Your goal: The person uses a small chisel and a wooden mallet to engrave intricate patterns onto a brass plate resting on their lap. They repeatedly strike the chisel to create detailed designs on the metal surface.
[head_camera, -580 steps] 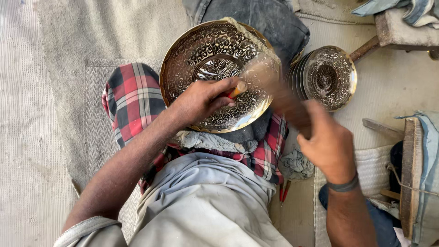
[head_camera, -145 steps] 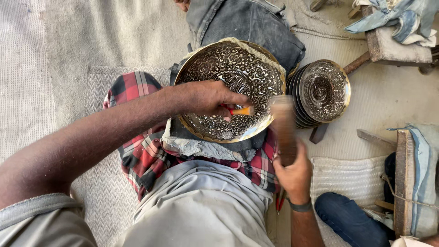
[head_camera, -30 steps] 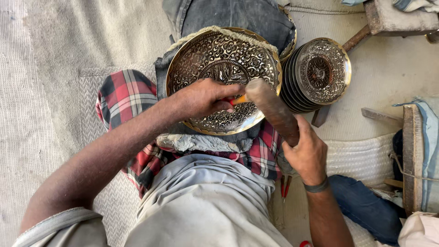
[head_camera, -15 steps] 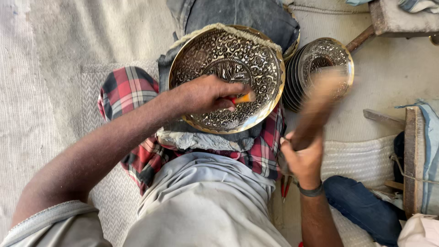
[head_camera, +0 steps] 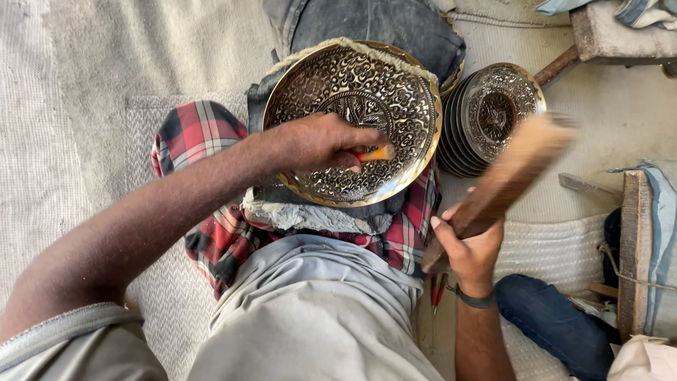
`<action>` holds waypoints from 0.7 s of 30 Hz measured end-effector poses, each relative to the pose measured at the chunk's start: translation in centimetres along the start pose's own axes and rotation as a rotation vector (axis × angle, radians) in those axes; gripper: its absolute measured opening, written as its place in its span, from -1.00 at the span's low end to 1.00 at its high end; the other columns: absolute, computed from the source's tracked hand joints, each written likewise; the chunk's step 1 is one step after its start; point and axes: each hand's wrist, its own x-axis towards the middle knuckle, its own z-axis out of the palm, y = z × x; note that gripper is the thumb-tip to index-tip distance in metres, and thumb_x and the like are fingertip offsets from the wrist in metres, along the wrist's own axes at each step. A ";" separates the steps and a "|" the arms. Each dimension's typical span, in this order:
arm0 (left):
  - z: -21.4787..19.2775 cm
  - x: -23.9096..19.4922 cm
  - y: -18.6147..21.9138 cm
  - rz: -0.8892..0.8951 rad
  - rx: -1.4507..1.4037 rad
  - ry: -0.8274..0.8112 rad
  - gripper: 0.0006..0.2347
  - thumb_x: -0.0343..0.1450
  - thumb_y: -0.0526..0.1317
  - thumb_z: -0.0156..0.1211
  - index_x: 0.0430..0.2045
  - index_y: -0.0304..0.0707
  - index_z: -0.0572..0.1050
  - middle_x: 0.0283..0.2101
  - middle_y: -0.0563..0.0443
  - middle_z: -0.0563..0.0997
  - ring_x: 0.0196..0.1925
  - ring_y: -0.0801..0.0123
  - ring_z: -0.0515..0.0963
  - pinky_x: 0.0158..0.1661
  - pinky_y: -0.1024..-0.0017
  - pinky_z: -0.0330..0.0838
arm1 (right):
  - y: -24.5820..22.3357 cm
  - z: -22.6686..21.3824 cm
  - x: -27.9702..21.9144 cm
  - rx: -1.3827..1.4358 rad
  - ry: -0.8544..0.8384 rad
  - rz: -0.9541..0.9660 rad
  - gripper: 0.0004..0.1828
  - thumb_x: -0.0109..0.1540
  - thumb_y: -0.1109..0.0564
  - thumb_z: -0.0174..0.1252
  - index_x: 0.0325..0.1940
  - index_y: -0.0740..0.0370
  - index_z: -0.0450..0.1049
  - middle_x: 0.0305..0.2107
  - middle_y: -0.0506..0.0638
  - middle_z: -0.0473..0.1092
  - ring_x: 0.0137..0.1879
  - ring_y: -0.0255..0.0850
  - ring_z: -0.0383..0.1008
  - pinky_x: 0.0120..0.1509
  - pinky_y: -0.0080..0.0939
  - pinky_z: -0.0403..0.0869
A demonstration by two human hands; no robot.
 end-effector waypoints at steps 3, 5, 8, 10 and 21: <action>-0.5 -0.1 0.1 0.104 0.029 0.052 -0.55 0.42 -0.18 0.26 0.24 0.01 0.35 -0.24 -0.05 0.73 -0.28 0.22 0.75 -0.19 0.12 0.64 | -0.2 0.4 0.1 -0.514 -0.050 -0.057 -0.28 0.06 0.33 0.40 0.27 0.35 0.30 -0.16 0.17 0.48 -0.08 -0.03 0.57 0.04 -0.07 0.48; -0.7 0.1 0.1 0.086 0.004 0.013 -0.54 0.40 -0.17 0.26 0.23 0.06 0.36 -0.28 -0.03 0.73 -0.27 0.24 0.76 -0.17 0.16 0.66 | -0.3 0.6 0.2 -0.602 -0.067 -0.012 -0.31 0.04 0.33 0.38 0.24 0.35 0.33 -0.19 0.16 0.48 -0.10 -0.02 0.57 -0.01 -0.06 0.50; -0.7 -0.2 -0.1 0.014 0.036 -0.033 -0.56 0.43 -0.13 0.26 0.23 0.09 0.35 -0.30 -0.04 0.73 -0.27 0.22 0.75 -0.16 0.12 0.64 | -0.4 0.8 -0.5 -0.038 0.014 0.088 -0.41 0.17 0.36 0.28 0.25 0.31 0.25 -0.25 -0.04 0.46 -0.14 -0.32 0.51 0.05 -0.24 0.54; -0.7 -0.3 -0.1 -0.010 0.044 -0.053 -0.56 0.44 -0.12 0.26 0.24 0.11 0.35 -0.29 -0.05 0.72 -0.28 0.21 0.75 -0.17 0.10 0.63 | -0.2 1.0 -0.7 0.123 0.114 0.049 -0.34 0.18 0.35 0.30 0.30 0.28 0.19 -0.21 -0.07 0.44 -0.15 -0.35 0.50 0.02 -0.28 0.53; -1.2 0.5 -0.4 -0.016 0.046 -0.153 -0.67 0.43 -0.13 0.26 0.09 0.06 0.44 -0.27 0.05 0.76 -0.18 0.34 0.76 -0.10 0.15 0.65 | 2.0 0.8 -1.4 -0.478 -0.025 -0.069 -0.26 0.06 0.36 0.39 0.27 0.37 0.24 -0.16 0.15 0.46 -0.07 -0.10 0.56 0.02 -0.09 0.51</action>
